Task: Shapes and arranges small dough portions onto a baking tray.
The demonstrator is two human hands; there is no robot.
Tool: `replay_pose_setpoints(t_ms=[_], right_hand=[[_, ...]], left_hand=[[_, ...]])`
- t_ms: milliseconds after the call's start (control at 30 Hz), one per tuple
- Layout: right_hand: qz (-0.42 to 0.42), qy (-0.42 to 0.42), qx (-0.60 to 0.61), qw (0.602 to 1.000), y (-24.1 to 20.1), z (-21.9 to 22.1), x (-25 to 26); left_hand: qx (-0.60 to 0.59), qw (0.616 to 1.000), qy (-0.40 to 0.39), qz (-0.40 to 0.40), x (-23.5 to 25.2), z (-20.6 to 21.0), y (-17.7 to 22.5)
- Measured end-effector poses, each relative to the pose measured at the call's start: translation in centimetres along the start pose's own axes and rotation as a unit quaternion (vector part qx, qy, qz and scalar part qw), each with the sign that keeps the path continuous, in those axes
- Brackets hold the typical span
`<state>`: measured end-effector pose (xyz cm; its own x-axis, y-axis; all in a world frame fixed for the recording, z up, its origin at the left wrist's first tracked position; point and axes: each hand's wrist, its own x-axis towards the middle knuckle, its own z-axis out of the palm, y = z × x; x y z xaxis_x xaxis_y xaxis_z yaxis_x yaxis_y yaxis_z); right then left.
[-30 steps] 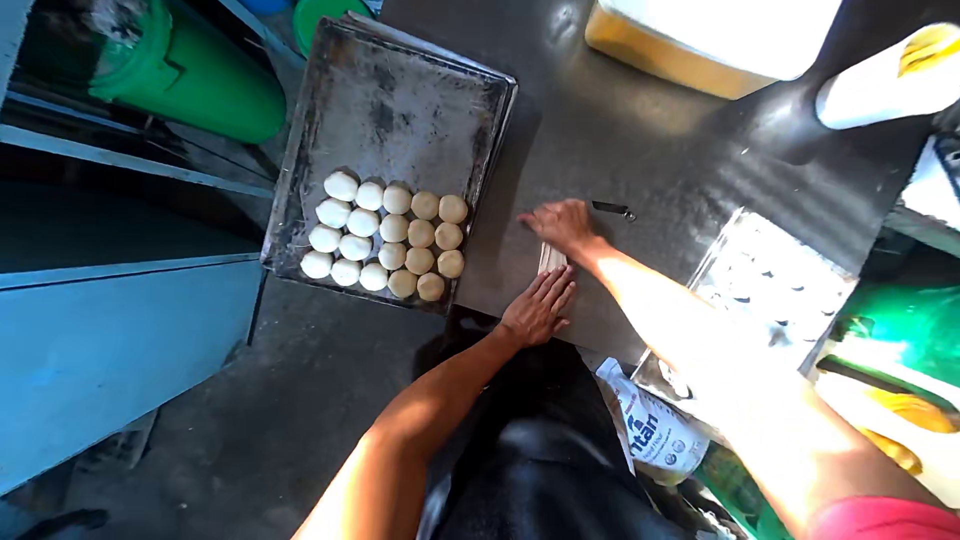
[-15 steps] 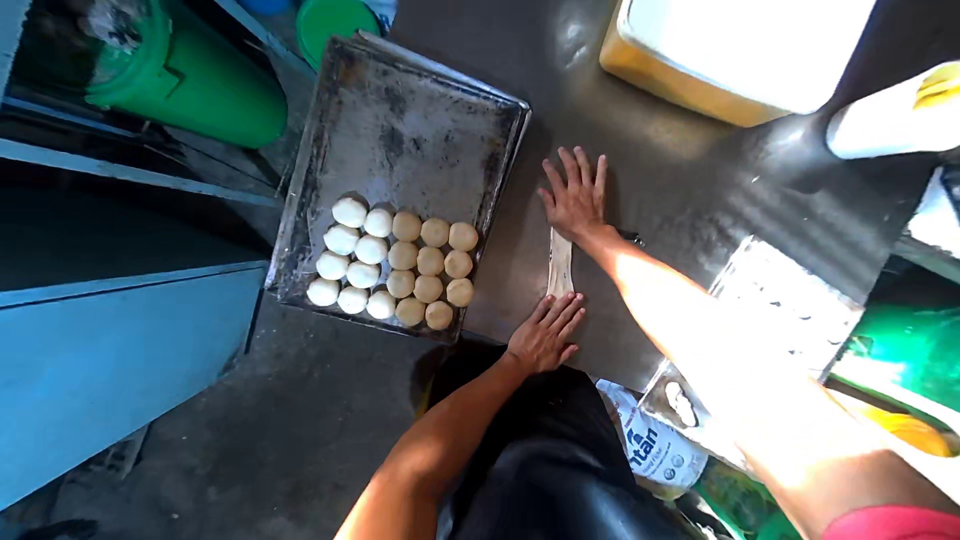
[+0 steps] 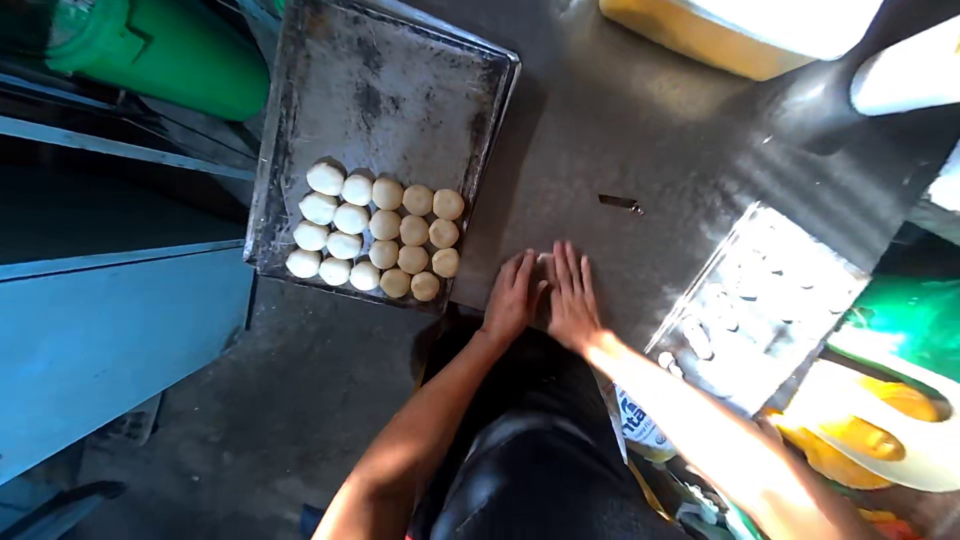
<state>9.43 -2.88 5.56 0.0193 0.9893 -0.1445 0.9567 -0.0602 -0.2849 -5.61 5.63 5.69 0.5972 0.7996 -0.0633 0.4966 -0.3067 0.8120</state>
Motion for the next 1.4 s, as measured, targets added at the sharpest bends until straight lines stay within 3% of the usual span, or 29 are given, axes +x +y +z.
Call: replay_pose_setpoints(t_ms=[67,133,300,467,600,700,767,833,933,1000,1067,1167,1267,1333,1400], right_hand=[[-0.005,0.022,0.022,1.000,-1.2,0.1,-5.7],[0.017,0.063,0.043,0.997,-1.0,-1.1,-6.2],[-0.012,0.080,0.062,0.995,1.8,-2.5,0.7],[0.114,0.049,0.069,0.990,1.1,-4.6,5.3],[0.055,0.102,0.010,0.993,0.0,-3.1,9.1],[0.075,0.117,-0.055,0.989,3.0,-1.3,16.2],[0.090,0.139,-0.057,0.985,3.4,-1.4,18.2],[0.084,0.112,-0.057,0.989,1.3,-0.5,12.6],[0.069,0.057,-0.035,0.995,-3.0,1.9,-0.3],[0.062,0.002,-0.023,0.998,-4.5,1.8,-4.5],[0.044,-0.001,-0.043,0.998,-3.6,1.0,-2.1],[0.029,0.039,-0.087,0.995,0.2,0.3,8.3],[0.074,0.080,-0.099,0.989,2.9,-0.8,17.5],[0.094,0.094,-0.093,0.987,2.9,-1.2,18.2],[0.079,0.069,-0.086,0.991,0.8,-0.9,13.5]], left_hand=[[0.016,0.999,-0.010,0.032,-0.2,0.7,-0.8],[0.028,0.997,-0.041,0.057,-0.8,1.2,-1.1],[0.016,0.997,-0.054,0.058,-0.7,0.2,-0.2],[0.132,0.989,-0.044,-0.045,1.8,-4.6,-1.5],[0.121,0.987,-0.078,-0.076,1.1,-2.9,-4.9],[0.115,0.990,-0.058,-0.057,1.3,-2.2,-5.4],[0.113,0.992,-0.040,-0.039,1.3,-2.2,-5.8],[0.106,0.993,-0.036,-0.035,0.5,-2.0,-6.0],[0.066,0.992,-0.075,-0.074,1.2,-2.3,-5.8],[0.062,0.990,-0.090,-0.085,1.4,-2.5,-5.8],[0.064,0.991,-0.087,-0.081,1.0,-2.5,-5.7],[0.078,0.995,-0.048,-0.048,0.8,-2.1,-6.0],[0.099,0.995,-0.010,-0.018,0.7,-1.7,-6.4],[0.103,0.995,-0.007,-0.013,0.7,-1.8,-6.4],[0.095,0.995,-0.014,-0.018,0.7,-1.8,-6.4]])
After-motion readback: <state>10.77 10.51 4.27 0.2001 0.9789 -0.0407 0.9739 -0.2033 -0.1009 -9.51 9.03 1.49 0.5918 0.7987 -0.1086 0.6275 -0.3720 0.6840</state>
